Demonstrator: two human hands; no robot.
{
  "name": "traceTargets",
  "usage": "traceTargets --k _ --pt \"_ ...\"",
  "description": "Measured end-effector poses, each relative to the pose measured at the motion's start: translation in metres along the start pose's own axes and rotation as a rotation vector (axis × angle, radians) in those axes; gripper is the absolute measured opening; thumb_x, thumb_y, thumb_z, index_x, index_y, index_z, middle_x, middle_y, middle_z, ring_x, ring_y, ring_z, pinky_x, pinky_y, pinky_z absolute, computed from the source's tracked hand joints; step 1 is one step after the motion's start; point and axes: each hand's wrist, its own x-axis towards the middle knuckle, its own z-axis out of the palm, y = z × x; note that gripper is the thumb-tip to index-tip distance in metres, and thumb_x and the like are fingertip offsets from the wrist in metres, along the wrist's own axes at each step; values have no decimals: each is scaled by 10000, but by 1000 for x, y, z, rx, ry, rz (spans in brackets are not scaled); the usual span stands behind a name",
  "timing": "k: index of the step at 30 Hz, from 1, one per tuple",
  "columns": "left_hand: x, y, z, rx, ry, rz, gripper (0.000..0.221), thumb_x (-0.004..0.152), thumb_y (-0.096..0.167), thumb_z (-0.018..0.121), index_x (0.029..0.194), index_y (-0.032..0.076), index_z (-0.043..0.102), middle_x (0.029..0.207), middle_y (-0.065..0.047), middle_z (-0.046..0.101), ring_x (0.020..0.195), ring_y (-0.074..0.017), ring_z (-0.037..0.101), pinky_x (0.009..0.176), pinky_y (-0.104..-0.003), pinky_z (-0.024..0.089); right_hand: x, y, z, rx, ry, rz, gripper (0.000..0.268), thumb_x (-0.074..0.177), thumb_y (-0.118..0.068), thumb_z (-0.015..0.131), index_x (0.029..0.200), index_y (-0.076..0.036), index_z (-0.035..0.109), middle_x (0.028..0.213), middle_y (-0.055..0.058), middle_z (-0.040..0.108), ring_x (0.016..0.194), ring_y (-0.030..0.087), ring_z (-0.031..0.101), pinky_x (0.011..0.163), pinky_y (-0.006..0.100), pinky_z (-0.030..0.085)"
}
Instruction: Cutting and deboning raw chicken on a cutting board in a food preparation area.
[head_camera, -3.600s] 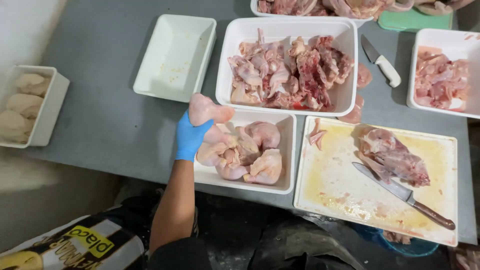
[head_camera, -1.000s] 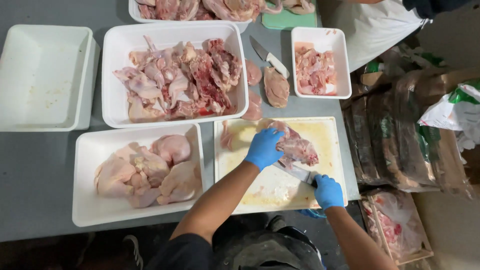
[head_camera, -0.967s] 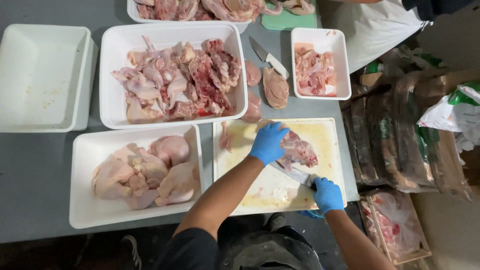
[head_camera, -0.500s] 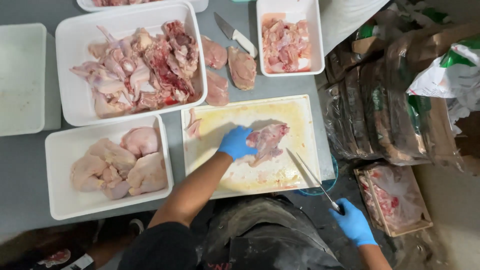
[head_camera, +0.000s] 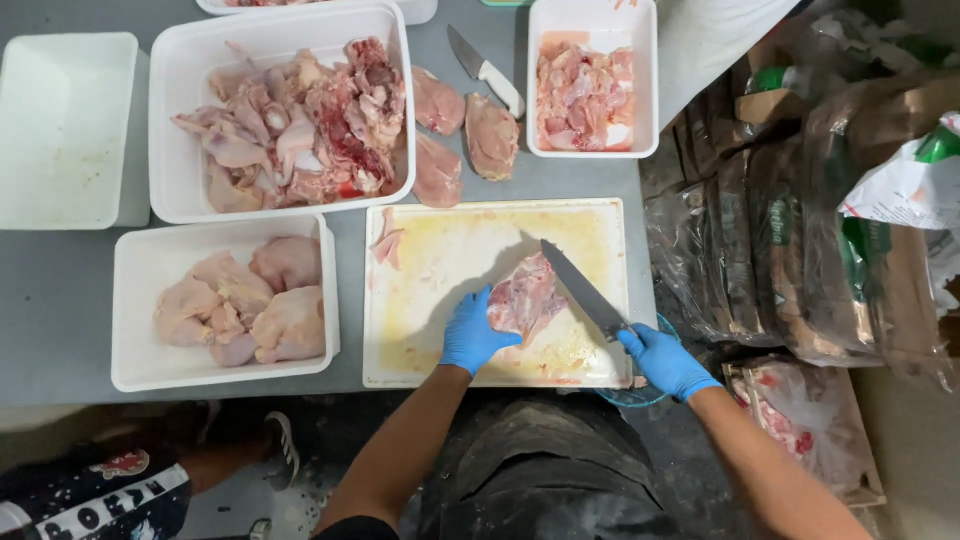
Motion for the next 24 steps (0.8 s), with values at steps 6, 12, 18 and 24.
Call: traceTargets --k 6,12,18,24 --pt "33 -25 27 108 113 168 1168 626 699 883 1576 141 491 1305 -177 652 1268 -410 634 1077 -548 538 0 -51 -28 -137 -97 102 697 1100 -593 419 1338 -1 700 996 182 804 950 339 791 939 520 611" --pt "43 -33 39 101 194 190 1055 590 687 890 1466 188 579 1189 -149 677 1144 -408 664 977 -548 547 66 -100 15 128 -54 83 542 1097 -559 516 1030 -41 664 655 84 599 474 245 597 397 360 523" --pt "60 -41 66 185 200 218 814 648 471 923 1373 278 607 1189 -81 652 1140 -360 647 968 -512 534 -26 -54 -27 69 -231 282 619 1046 -618 531 870 -28 592 624 113 519 472 223 504 353 305 426" --pt "60 -37 59 220 148 247 780 659 429 940 1352 270 621 1186 -65 659 1140 -337 647 995 -493 522 -1 -119 1 217 -225 168 616 1061 -651 525 849 -73 533 583 65 457 441 182 462 367 279 390"
